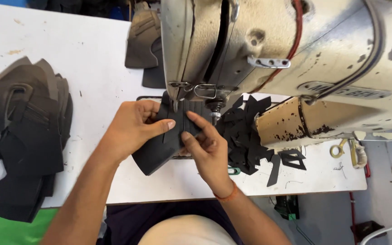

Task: The person aligns black shoe parts under a sewing machine needle and sews them together. They repeatedly pick up parts, guide them through the machine, and trim excess material with scissors.

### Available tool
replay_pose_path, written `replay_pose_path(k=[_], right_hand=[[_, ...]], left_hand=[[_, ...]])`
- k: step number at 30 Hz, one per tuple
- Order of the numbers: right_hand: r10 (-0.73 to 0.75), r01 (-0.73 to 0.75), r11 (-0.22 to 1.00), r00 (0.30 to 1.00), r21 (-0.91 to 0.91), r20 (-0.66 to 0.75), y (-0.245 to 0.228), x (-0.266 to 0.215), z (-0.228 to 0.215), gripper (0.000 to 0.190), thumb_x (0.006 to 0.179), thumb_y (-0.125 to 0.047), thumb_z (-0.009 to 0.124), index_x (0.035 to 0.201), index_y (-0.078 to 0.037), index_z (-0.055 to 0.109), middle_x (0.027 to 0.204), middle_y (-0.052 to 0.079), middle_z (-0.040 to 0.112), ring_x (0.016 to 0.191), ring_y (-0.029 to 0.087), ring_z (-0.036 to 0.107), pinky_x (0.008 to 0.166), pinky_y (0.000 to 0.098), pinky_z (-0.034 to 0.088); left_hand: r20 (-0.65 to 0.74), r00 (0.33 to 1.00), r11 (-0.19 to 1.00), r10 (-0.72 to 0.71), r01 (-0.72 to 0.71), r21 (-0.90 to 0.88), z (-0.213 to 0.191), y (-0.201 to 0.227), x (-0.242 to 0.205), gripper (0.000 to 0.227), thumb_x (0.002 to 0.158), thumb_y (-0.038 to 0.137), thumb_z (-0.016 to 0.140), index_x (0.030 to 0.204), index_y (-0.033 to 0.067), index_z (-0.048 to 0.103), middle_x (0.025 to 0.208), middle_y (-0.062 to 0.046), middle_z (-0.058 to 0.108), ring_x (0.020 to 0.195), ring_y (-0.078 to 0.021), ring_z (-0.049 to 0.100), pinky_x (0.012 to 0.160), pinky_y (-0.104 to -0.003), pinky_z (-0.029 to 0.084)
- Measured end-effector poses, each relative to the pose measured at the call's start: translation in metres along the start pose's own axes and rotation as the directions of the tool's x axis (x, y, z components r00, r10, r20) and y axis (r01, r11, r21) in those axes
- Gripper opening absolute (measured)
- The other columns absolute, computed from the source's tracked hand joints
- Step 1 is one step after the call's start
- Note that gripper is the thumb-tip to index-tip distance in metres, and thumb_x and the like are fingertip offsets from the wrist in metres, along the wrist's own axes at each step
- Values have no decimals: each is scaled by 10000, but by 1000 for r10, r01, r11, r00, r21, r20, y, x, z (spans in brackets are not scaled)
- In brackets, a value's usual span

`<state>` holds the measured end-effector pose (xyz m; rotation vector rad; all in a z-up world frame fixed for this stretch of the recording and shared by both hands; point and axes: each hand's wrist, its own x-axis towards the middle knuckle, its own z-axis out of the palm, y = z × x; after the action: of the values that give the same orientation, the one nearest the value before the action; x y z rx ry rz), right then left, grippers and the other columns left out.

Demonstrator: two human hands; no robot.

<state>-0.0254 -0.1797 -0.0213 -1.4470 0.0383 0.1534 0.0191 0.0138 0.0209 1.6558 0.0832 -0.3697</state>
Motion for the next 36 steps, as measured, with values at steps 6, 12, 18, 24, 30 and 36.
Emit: replay_pose_path(k=[6, 12, 18, 24, 30, 36], right_hand=[[-50, 54, 994, 998, -95, 43, -4, 9, -8, 483, 949, -19, 707, 1418, 11, 598, 729, 5, 678, 669, 63, 679, 586, 205, 521], [-85, 85, 992, 996, -97, 7, 14, 33, -11, 461, 939, -31, 743, 1389, 5, 646, 728, -11, 658, 685, 33, 635, 631, 184, 488], [-287, 288, 957, 958, 35, -27, 19, 63, -6, 137, 917, -26, 742, 1045, 4, 702, 990, 12, 725, 890, 69, 675, 772, 240, 558], [-221, 222, 975, 974, 12, -56, 60, 79, -18, 68, 948, -39, 761, 993, -4, 724, 931, 17, 714, 811, 81, 636, 704, 253, 523], [-274, 274, 962, 961, -15, -46, 49, 76, -15, 123, 936, -46, 788, 1027, -16, 711, 962, 9, 702, 849, 80, 624, 728, 242, 504], [-309, 309, 951, 951, -10, -10, 19, 69, -5, 130, 910, -25, 749, 1026, -10, 692, 981, -5, 706, 880, 68, 636, 763, 234, 526]], left_hand=[[6, 998, 998, 62, -62, 6, -3, -12, 9, 175, 811, 81, 809, 930, -28, 742, 809, -53, 756, 711, -91, 672, 651, -256, 572], [25, 969, 967, 246, -247, 57, -13, -20, 30, 238, 807, 56, 816, 1013, -22, 726, 888, -27, 763, 787, -91, 668, 749, -267, 574], [8, 966, 965, 260, -259, -49, -16, -12, 52, 293, 798, 11, 788, 1088, -12, 754, 916, -22, 769, 803, -94, 662, 769, -273, 578], [8, 988, 977, 155, -155, 149, -21, 10, 56, 235, 801, 62, 813, 1023, 19, 752, 858, -38, 770, 750, -88, 686, 693, -254, 588], [190, 982, 999, -15, 21, -30, -28, 15, 56, 273, 859, 131, 773, 1074, 7, 661, 875, -74, 793, 771, -89, 716, 682, -251, 577], [166, 985, 996, 46, -32, -85, -25, 6, 53, 262, 869, 73, 768, 1076, -22, 639, 915, -107, 782, 794, -89, 685, 702, -247, 565]])
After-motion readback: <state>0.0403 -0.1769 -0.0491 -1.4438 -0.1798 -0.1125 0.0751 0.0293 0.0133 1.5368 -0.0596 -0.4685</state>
